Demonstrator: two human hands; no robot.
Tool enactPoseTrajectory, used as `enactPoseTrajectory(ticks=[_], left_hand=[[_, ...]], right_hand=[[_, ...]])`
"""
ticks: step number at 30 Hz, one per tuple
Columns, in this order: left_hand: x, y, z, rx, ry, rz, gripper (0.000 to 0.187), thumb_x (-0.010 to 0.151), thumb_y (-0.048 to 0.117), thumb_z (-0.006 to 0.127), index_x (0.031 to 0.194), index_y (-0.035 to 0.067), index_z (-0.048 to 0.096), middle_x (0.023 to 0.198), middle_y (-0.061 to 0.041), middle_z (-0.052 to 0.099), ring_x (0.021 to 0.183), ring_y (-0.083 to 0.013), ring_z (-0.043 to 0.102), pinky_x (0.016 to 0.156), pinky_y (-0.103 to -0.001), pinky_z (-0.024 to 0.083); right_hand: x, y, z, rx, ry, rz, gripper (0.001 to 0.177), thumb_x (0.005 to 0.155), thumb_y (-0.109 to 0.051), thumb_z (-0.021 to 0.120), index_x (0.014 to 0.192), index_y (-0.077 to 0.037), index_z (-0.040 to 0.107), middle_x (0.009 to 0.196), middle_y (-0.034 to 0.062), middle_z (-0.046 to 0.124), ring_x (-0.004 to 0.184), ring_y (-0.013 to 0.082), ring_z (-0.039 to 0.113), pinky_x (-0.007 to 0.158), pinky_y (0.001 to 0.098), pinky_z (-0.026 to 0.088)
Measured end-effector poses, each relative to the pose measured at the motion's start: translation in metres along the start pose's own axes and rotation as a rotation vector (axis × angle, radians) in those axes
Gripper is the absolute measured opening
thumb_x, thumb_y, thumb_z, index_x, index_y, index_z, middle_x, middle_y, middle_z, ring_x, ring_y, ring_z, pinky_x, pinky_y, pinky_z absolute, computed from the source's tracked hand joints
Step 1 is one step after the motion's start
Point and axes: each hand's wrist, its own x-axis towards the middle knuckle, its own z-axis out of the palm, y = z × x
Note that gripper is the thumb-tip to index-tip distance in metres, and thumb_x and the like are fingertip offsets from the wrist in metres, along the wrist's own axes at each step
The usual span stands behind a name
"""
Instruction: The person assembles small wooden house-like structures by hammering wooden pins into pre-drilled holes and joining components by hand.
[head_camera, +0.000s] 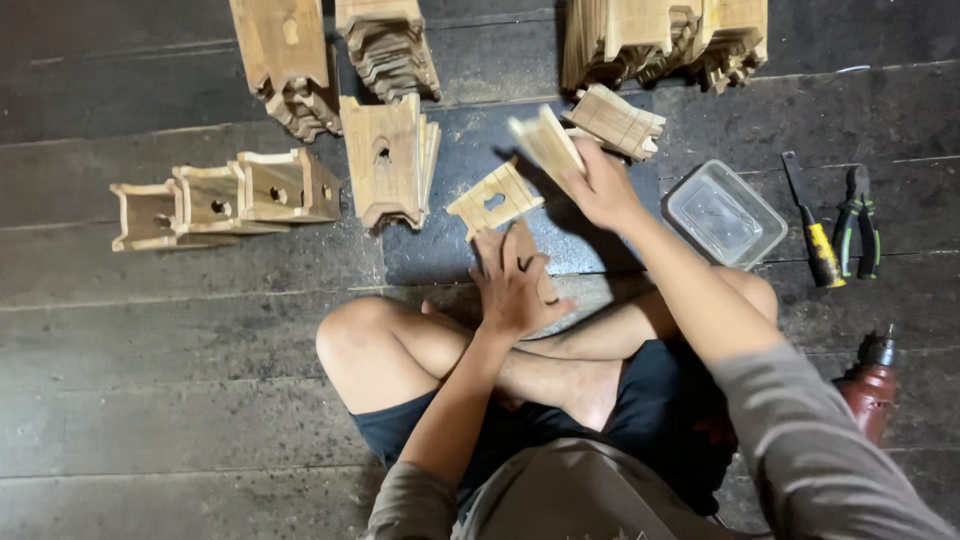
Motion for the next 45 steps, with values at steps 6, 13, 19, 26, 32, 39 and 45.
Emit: enactPoseTrajectory(ticks=[6, 13, 19, 26, 32, 39, 45], left_hand=[[0.002, -0.018, 0.018, 0.206, 0.306, 0.089, 0.077, 0.036, 0.049, 0.091, 0.103, 0.021, 0.067, 0.136, -0.018, 0.051, 0.132, -0.0628, 0.042, 0.089, -0.065, 0.048], [0.023, -0.017, -0.05, 0.026, -0.158, -0.184, 0.106, 0.069, 0.053, 0.088, 0.156, 0.018, 0.039, 0.156, -0.028, 0.025, 0.14, -0.0525, 0.036, 0.103, -0.06, 0.05], [0.01, -0.032, -0.066, -0.201, -0.232, -0.646, 0.117, 0.069, 0.043, 0.076, 0.163, 0.014, 0.014, 0.159, -0.03, 0.016, 0.133, -0.0529, 0.041, 0.099, -0.061, 0.044], [-0.016, -0.092, -0.023, -1.368, 0.029, -0.348, 0.115, 0.053, -0.008, 0.076, 0.157, 0.004, 0.029, 0.144, -0.034, 0.045, 0.129, -0.0523, 0.05, 0.101, -0.05, 0.052], [-0.007, -0.087, -0.048, -1.303, 0.121, -0.214, 0.107, 0.05, -0.004, 0.075, 0.152, 0.007, 0.044, 0.139, -0.027, 0.052, 0.124, -0.0399, 0.055, 0.095, -0.041, 0.055], [0.013, -0.003, -0.117, -0.565, 0.145, -0.024, 0.093, 0.053, 0.005, 0.082, 0.142, 0.005, 0.056, 0.137, -0.028, 0.054, 0.128, -0.0463, 0.055, 0.102, -0.063, 0.046], [0.057, 0.022, -0.064, 0.027, -0.22, 0.115, 0.104, 0.055, 0.015, 0.079, 0.151, 0.035, 0.048, 0.158, -0.009, 0.046, 0.143, -0.0324, 0.041, 0.111, -0.063, 0.018]], right_hand=[[-0.1, 0.001, 0.013, 0.977, 0.089, 0.398, 0.032, 0.104, -0.012, 0.052, 0.134, -0.019, 0.043, 0.112, 0.0072, 0.06, 0.101, 0.021, 0.067, 0.084, 0.0356, 0.061], [-0.124, 0.071, 0.045, 0.982, 0.02, 0.323, 0.051, 0.086, -0.001, 0.057, 0.136, -0.012, 0.053, 0.106, 0.0063, 0.064, 0.089, 0.0206, 0.067, 0.07, 0.0354, 0.059], [-0.136, 0.023, 0.018, -0.039, 0.083, -0.054, 0.042, 0.089, -0.011, 0.066, 0.126, -0.03, 0.071, 0.123, 0.0119, 0.06, 0.11, 0.0396, 0.065, 0.094, 0.0503, 0.052], [-0.135, 0.008, 0.014, -0.394, -0.146, -0.012, 0.061, 0.088, -0.061, 0.063, 0.136, -0.023, 0.066, 0.108, 0.0182, 0.072, 0.1, 0.0393, 0.064, 0.087, 0.048, 0.047], [-0.135, 0.038, 0.028, -0.188, -0.04, -0.113, 0.065, 0.078, -0.026, 0.066, 0.142, -0.015, 0.06, 0.103, 0.018, 0.063, 0.097, 0.043, 0.061, 0.087, 0.0489, 0.049], [-0.126, 0.035, 0.04, 0.054, 0.085, -0.21, 0.048, 0.079, 0.009, 0.071, 0.124, -0.005, 0.071, 0.109, 0.0171, 0.073, 0.105, 0.0416, 0.069, 0.096, 0.0503, 0.054], [-0.131, 0.018, 0.022, 0.603, 0.038, 0.142, 0.118, 0.079, 0.016, 0.078, 0.161, -0.008, -0.004, 0.133, 0.0384, 0.054, 0.107, 0.049, 0.065, 0.092, 0.0561, 0.057]])
